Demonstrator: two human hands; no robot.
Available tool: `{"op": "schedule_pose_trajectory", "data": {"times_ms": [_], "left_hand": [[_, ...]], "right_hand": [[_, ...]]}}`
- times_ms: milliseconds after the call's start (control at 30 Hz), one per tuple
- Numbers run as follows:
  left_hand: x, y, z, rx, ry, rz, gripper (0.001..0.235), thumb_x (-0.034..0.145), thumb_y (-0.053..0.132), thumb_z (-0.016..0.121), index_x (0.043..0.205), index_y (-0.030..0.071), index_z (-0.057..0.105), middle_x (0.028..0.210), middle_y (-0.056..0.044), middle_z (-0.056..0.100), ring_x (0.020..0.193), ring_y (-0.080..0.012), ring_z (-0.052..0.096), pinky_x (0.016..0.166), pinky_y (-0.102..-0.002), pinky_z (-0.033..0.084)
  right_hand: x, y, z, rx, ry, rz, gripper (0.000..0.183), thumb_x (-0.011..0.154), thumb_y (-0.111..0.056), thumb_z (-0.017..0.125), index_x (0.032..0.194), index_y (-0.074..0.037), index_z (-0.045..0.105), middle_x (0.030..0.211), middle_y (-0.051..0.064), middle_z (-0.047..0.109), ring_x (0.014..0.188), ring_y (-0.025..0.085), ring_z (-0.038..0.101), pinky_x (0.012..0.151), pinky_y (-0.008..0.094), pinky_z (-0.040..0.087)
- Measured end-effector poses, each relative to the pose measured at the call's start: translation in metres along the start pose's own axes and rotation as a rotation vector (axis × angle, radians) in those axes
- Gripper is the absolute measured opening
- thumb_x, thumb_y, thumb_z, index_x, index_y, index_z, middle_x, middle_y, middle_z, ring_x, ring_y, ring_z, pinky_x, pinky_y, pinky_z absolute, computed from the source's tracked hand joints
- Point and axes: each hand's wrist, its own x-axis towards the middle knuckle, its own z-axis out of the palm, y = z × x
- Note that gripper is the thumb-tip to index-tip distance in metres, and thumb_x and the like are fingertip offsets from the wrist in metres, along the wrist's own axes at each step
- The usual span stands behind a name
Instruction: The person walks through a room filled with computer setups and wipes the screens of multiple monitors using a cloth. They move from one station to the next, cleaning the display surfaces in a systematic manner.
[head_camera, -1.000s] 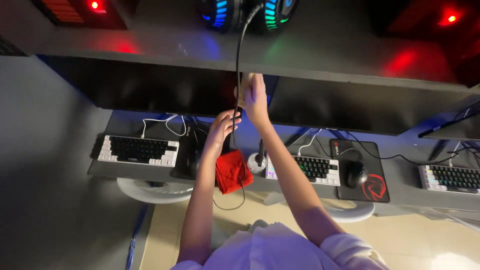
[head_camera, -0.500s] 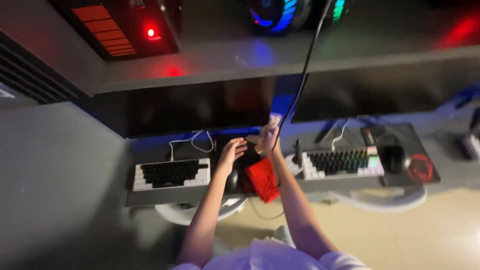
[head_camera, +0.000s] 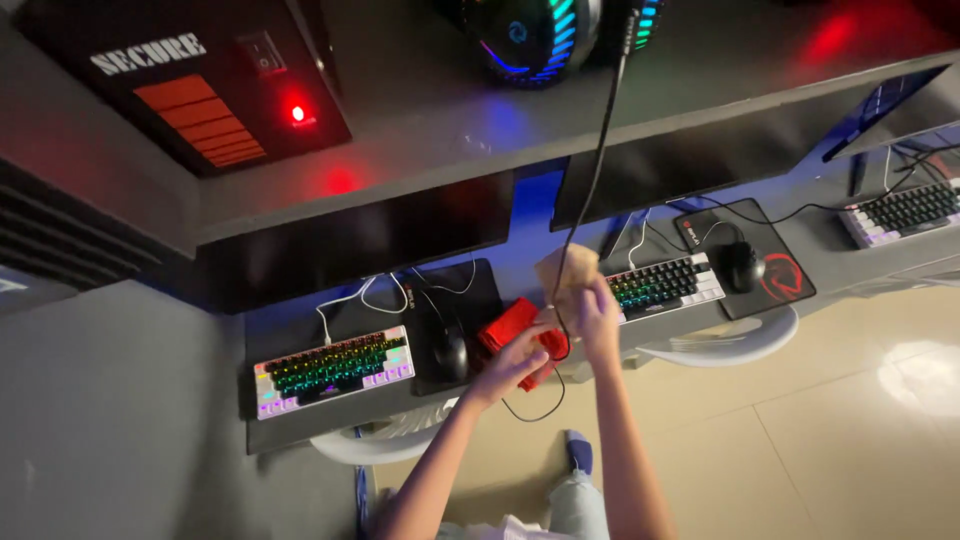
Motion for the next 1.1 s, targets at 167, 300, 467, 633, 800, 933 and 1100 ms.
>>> {"op": "schedule_pose_trajectory", "data": {"times_ms": [167, 300, 467, 633, 800, 933, 1100], "left_hand": [[0.014, 0.016, 0.010, 0.018, 0.075, 0.084, 0.081, 0.102, 0.038, 0.061, 0.162, 0.010, 0.015, 0.158, -0.009, 0.040, 0.122, -0.0204, 0.061, 0.108, -0.035, 0.047], [0.012, 0.017, 0.002, -0.043, 0.006, 0.172, 0.086, 0.100, 0.042, 0.066, 0.163, 0.011, 0.016, 0.163, -0.012, 0.031, 0.146, -0.0225, 0.043, 0.117, -0.043, 0.042], [0.004, 0.013, 0.003, 0.122, 0.013, 0.187, 0.082, 0.099, 0.051, 0.069, 0.158, 0.007, 0.033, 0.164, -0.014, 0.037, 0.152, -0.0254, 0.037, 0.123, -0.044, 0.033], [0.005, -0.013, -0.026, -0.021, 0.208, 0.122, 0.073, 0.100, 0.055, 0.063, 0.152, 0.006, 0.046, 0.153, -0.016, 0.051, 0.144, -0.0255, 0.047, 0.121, -0.039, 0.037], [-0.024, -0.062, -0.093, -0.020, 0.563, 0.012, 0.054, 0.100, 0.041, 0.056, 0.144, 0.010, 0.051, 0.140, -0.007, 0.059, 0.127, -0.0191, 0.056, 0.105, -0.035, 0.045], [-0.044, -0.074, -0.133, -0.237, 0.716, 0.073, 0.043, 0.106, 0.034, 0.050, 0.140, 0.009, 0.055, 0.131, -0.007, 0.064, 0.115, -0.0202, 0.063, 0.094, -0.037, 0.052], [-0.045, -0.039, -0.147, -0.244, 0.881, -0.058, 0.043, 0.103, 0.027, 0.047, 0.142, 0.012, 0.053, 0.132, -0.009, 0.064, 0.114, -0.0181, 0.066, 0.096, -0.035, 0.055]], "right_hand": [[-0.028, -0.112, -0.004, -0.117, 0.085, 0.063, 0.019, 0.103, -0.009, 0.051, 0.114, -0.002, 0.065, 0.085, -0.001, 0.058, 0.075, 0.005, 0.048, 0.064, 0.022, 0.042], [-0.071, -0.123, 0.006, -0.100, 0.096, 0.001, 0.016, 0.105, -0.010, 0.050, 0.117, -0.002, 0.058, 0.091, 0.001, 0.059, 0.077, 0.005, 0.050, 0.067, 0.021, 0.044], [-0.115, -0.083, 0.018, -0.086, 0.218, -0.180, 0.018, 0.116, -0.007, 0.046, 0.132, 0.002, 0.047, 0.120, 0.010, 0.053, 0.110, 0.012, 0.051, 0.099, 0.024, 0.044], [-0.142, -0.051, 0.046, 0.152, 0.004, 0.056, 0.055, 0.103, -0.014, 0.051, 0.147, -0.007, 0.019, 0.131, 0.018, 0.052, 0.088, 0.025, 0.065, 0.065, 0.038, 0.058], [-0.122, -0.065, 0.113, -0.250, -0.243, -0.349, 0.042, 0.101, -0.005, 0.055, 0.141, 0.000, 0.043, 0.129, 0.020, 0.056, 0.117, 0.030, 0.060, 0.103, 0.038, 0.048], [-0.108, -0.014, 0.136, -0.072, -0.262, 0.175, 0.030, 0.102, -0.012, 0.054, 0.131, -0.002, 0.049, 0.114, 0.012, 0.067, 0.104, 0.021, 0.065, 0.093, 0.031, 0.054], [-0.067, 0.079, 0.133, 0.597, -0.251, 0.385, 0.025, 0.111, -0.021, 0.048, 0.130, -0.004, 0.052, 0.085, 0.012, 0.060, 0.059, 0.022, 0.055, 0.048, 0.033, 0.047]]}}
